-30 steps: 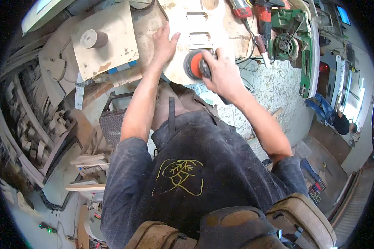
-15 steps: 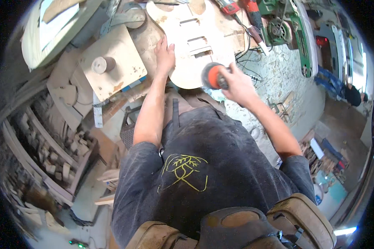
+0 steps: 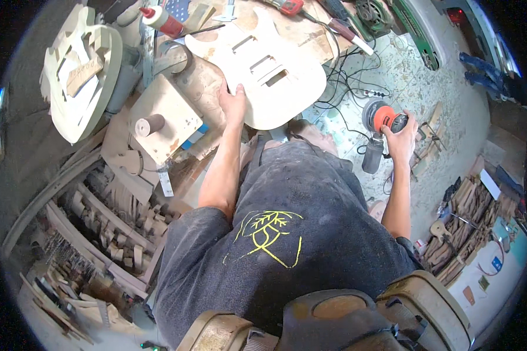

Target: The person sands the surface of a wooden guitar body using a power sander, moving the tool across the flat faces and around the contoured edges before lifting the guitar body to check the progress.

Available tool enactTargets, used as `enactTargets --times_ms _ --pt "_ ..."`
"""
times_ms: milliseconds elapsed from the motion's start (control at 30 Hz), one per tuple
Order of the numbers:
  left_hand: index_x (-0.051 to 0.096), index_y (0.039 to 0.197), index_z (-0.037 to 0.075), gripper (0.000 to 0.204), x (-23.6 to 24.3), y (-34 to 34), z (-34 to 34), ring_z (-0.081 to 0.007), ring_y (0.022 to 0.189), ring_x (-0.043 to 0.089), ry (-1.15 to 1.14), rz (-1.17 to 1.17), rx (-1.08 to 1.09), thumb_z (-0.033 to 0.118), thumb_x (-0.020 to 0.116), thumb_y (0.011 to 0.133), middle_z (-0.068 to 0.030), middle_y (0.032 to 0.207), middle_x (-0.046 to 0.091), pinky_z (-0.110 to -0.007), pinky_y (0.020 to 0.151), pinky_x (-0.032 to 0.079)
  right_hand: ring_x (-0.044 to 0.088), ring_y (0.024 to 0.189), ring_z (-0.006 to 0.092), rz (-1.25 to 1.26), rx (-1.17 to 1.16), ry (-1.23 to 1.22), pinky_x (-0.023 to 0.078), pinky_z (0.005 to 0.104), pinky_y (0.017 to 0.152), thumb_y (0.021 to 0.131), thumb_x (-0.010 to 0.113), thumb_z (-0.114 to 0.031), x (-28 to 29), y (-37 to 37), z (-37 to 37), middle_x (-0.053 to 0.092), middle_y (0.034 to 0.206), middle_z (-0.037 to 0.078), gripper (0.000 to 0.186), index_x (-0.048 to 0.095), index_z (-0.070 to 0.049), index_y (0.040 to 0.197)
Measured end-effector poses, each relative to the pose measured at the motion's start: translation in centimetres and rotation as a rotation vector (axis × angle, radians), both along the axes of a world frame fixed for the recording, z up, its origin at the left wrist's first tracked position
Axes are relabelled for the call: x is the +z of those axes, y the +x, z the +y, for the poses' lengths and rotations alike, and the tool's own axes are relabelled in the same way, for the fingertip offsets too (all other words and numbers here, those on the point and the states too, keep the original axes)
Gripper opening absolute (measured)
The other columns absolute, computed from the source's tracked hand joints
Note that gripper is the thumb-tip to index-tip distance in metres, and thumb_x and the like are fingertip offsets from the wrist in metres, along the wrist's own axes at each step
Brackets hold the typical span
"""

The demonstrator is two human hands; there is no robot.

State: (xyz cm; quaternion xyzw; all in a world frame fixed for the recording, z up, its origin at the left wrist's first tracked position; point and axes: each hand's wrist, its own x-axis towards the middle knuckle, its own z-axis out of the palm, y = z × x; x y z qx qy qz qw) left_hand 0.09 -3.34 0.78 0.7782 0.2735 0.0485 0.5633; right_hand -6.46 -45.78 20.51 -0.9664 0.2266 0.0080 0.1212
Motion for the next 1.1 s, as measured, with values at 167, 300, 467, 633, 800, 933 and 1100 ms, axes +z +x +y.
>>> enactTargets --times_ms 167,300,467,633,800,933,1100 --pt "0.051 0.147 -0.003 0.071 0.1 -0.5 -2.8 -0.0441 0.129 0.052 0.022 0.039 -0.025 0.018 0.080 0.086 -0.0305 0.138 0.053 -0.050 0.113 0.040 0.058 0.122 0.0418 -0.032 0.096 0.134 0.049 0.0520 0.102 0.071 0.085 -0.024 -3.4 -0.7 -2.8 0.052 0.131 0.020 0.083 0.048 -0.017 0.144" --pt "0.038 0.155 -0.003 0.093 0.9 -1.2 -4.8 -0.0479 0.137 0.044 0.083 0.081 -0.075 0.028 0.086 0.082 -0.0357 0.145 0.045 -0.053 0.116 0.037 0.059 0.119 0.0428 -0.051 0.232 0.277 0.052 0.0512 0.098 0.072 0.085 -0.022 -3.9 0.6 -1.9 0.053 0.129 0.020 0.077 0.052 -0.017 0.142" --pt "0.038 0.155 -0.004 0.095 2.2 1.1 -5.5 -0.0508 0.140 0.040 0.489 0.102 -0.059 0.033 0.086 0.081 -0.0370 0.148 0.041 -0.056 0.119 0.033 0.060 0.117 0.0419 0.069 0.390 0.337 0.052 0.0500 0.098 0.074 0.084 -0.019 -3.2 1.8 0.0 0.054 0.127 0.018 0.072 0.055 -0.018 0.140" --pt "0.042 0.155 -0.002 0.095 2.3 7.2 -2.0 -0.0519 0.149 0.030 0.627 -0.128 -0.174 0.047 0.081 0.084 -0.0362 0.157 0.034 -0.057 0.123 0.028 0.063 0.112 0.0391 0.176 0.583 0.398 0.055 0.0479 0.093 0.074 0.084 -0.019 -2.6 1.6 3.0 0.055 0.123 0.015 0.068 0.057 -0.018 0.137" --pt "0.044 0.157 0.003 0.097 0.2 11.1 0.9 -0.0504 0.153 0.025 0.745 -0.111 -0.336 0.070 0.064 0.089 -0.0306 0.166 0.028 -0.060 0.125 0.021 0.065 0.106 0.0382 0.179 0.659 0.340 0.056 0.0482 0.088 0.077 0.083 -0.022 -2.9 1.5 6.1 0.054 0.122 0.014 0.064 0.058 -0.020 0.136" --pt "0.051 0.156 0.015 0.087 -2.1 12.0 0.1 -0.0443 0.154 0.028 0.944 -0.151 -0.332 0.076 0.053 0.092 -0.0248 0.168 0.029 -0.064 0.126 0.014 0.064 0.107 0.0433 0.075 0.641 0.299 0.057 0.0511 0.087 0.074 0.082 -0.017 -4.3 2.5 6.3 0.054 0.129 0.019 0.064 0.059 -0.021 0.134" --pt "0.056 0.152 0.019 0.079 -2.3 12.0 -0.6 -0.0432 0.153 0.030 0.946 -0.172 -0.293 0.071 0.053 0.094 -0.0241 0.167 0.030 -0.063 0.126 0.014 0.063 0.106 0.0437 0.050 0.628 0.214 0.056 0.0519 0.086 0.073 0.083 -0.016 -4.9 4.3 7.1 0.053 0.127 0.019 0.068 0.057 -0.020 0.135"
